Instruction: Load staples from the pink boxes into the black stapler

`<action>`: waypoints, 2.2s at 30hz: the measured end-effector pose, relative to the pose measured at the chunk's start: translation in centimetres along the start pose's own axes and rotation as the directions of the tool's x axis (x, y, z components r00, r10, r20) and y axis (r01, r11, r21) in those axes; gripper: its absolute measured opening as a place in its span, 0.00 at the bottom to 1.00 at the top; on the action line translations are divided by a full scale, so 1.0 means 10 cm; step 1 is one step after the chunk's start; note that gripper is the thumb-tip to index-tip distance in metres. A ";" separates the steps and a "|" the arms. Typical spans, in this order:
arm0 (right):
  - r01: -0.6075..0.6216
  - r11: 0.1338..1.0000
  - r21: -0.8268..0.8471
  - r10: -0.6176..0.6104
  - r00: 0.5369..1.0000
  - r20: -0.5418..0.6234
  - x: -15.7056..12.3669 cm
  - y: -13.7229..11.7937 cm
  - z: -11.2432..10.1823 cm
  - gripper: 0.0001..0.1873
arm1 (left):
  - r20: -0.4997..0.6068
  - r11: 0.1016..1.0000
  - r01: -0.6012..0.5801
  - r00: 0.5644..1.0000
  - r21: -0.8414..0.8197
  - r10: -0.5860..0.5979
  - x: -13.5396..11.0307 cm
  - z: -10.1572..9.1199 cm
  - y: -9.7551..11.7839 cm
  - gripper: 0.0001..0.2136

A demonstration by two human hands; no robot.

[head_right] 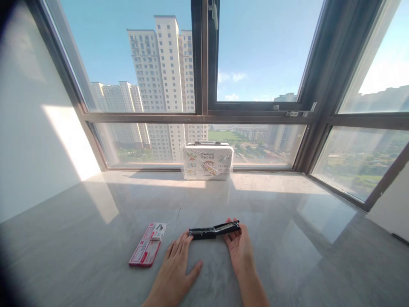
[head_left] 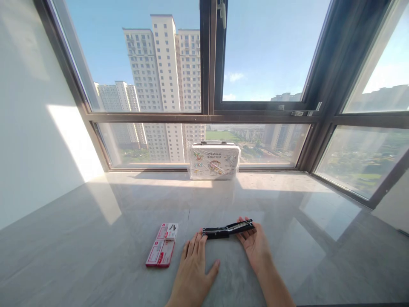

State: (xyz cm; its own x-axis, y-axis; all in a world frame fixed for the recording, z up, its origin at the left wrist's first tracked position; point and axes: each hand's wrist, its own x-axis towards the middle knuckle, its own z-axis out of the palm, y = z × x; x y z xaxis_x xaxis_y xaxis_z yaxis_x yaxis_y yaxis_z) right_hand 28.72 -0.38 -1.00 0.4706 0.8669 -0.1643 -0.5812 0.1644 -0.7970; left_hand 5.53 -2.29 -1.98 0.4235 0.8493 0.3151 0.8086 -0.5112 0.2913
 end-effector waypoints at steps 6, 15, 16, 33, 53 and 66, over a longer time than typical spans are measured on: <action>0.017 0.999 -0.045 -0.018 0.999 -0.034 -0.31 -0.04 -0.42 0.26 | -0.308 0.986 0.144 0.945 0.085 -0.111 -0.17 -0.14 -0.21 0.31; 0.193 0.538 -0.821 0.146 0.938 0.316 -0.71 0.05 -0.28 0.24 | -0.235 0.950 0.273 0.943 0.150 -0.234 -0.62 -0.33 -0.45 0.15; 0.238 0.475 -0.847 0.152 0.926 0.345 -0.74 0.06 -0.19 0.23 | -0.168 0.971 0.218 0.965 0.095 -0.201 -0.59 -0.35 -0.39 0.15; 0.314 0.239 -0.919 0.096 0.934 0.344 -0.43 -0.20 -0.33 0.17 | 0.072 0.912 -0.002 0.997 -0.411 0.035 -0.03 -0.35 0.01 0.18; 0.622 0.071 -0.780 0.167 0.764 0.624 -0.50 -0.40 0.14 0.08 | 0.054 0.889 0.017 0.998 -0.457 0.009 -0.05 -0.27 -0.06 0.26; 0.548 0.128 -0.827 0.260 0.786 0.561 -0.57 -0.38 -0.20 0.19 | 0.036 0.894 0.066 0.998 -0.444 -0.056 -0.04 -0.19 0.10 0.10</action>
State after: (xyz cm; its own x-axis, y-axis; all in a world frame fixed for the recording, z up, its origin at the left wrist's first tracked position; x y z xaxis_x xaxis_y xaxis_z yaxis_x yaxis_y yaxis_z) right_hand 29.57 -6.86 1.81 -0.1536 0.9881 -0.0103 0.7325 0.1069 -0.6723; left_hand 5.34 -3.40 -0.08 0.3923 0.8806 0.2659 0.5692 -0.4594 0.6819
